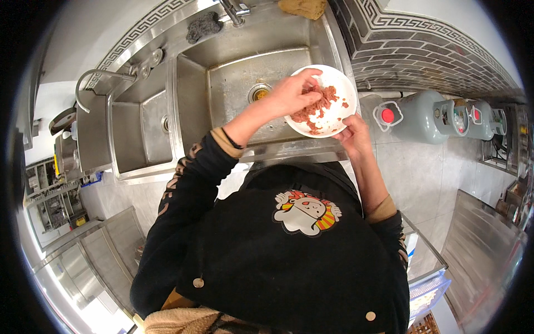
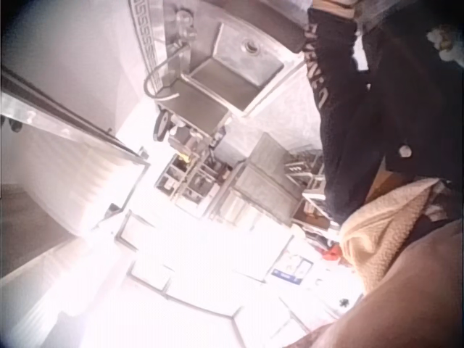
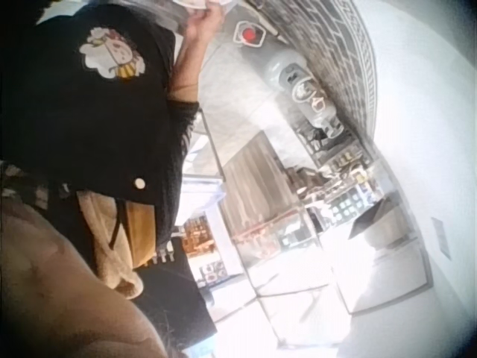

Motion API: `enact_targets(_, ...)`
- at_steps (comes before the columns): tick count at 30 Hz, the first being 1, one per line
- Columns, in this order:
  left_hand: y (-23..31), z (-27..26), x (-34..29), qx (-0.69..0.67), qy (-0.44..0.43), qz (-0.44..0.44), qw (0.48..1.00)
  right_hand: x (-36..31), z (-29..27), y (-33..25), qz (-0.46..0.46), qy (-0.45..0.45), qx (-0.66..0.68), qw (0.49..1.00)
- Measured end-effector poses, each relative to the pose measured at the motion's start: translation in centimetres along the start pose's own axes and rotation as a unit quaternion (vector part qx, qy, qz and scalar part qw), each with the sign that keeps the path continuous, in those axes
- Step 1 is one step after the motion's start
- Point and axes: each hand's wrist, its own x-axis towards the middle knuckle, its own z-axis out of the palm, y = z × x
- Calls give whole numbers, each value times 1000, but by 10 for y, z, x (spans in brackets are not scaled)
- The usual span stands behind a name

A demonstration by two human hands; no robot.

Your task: The person mixes raw ground meat with a white powder in a white bowl using their right hand while holding the bowl with the left. They move from the counter to the sink, rinse their hand under running water, and continue mixing the meat until the clip ends.

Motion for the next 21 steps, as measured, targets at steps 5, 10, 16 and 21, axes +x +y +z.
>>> enact_targets(5, -7, -15, -26, 321, -34, 80, 943, 1, -5, -1, 11, 1, 18, 1000)
enact_targets(10, -13, 1, -22, 219, -2, 57, 974, 3, 4, 5, 16, 19, 14, 1000)
enact_targets(16, 3, -3, -13, 163, 54, 158, 972, -4, 12, 5, -12, -11, 11, 1000)
enact_targets(21, -2, 25, -14, 278, -10, 191, 941, -4, 13, 5, -11, -7, -2, 1000)
